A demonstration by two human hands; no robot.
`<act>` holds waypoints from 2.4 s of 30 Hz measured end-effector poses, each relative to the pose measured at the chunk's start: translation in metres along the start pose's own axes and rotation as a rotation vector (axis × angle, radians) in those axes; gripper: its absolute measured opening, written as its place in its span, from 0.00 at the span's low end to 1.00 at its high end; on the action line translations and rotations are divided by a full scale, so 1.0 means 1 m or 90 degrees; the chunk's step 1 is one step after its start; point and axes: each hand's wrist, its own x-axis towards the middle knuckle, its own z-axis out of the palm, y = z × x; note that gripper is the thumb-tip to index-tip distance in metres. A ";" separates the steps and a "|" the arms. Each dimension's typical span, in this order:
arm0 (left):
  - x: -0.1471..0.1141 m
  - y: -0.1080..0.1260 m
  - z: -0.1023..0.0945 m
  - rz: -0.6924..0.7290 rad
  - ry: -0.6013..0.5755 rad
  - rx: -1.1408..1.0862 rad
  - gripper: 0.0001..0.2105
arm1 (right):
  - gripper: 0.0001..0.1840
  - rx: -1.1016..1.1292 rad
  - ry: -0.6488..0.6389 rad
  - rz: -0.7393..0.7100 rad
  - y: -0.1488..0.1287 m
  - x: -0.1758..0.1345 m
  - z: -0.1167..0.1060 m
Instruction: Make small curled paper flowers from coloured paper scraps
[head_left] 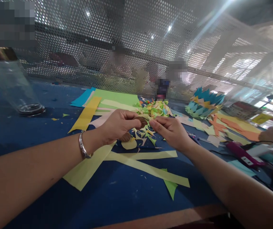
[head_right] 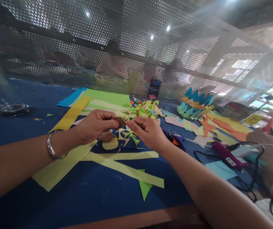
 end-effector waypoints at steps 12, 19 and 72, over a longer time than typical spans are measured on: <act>0.002 -0.002 -0.001 -0.043 -0.021 -0.044 0.01 | 0.26 -0.011 0.001 -0.004 0.001 -0.001 -0.001; 0.000 0.002 0.000 -0.056 -0.026 -0.049 0.01 | 0.26 -0.019 0.003 -0.001 0.004 -0.002 0.001; 0.007 -0.007 -0.009 -0.058 -0.119 0.021 0.05 | 0.27 -0.075 0.034 0.043 0.009 0.000 0.002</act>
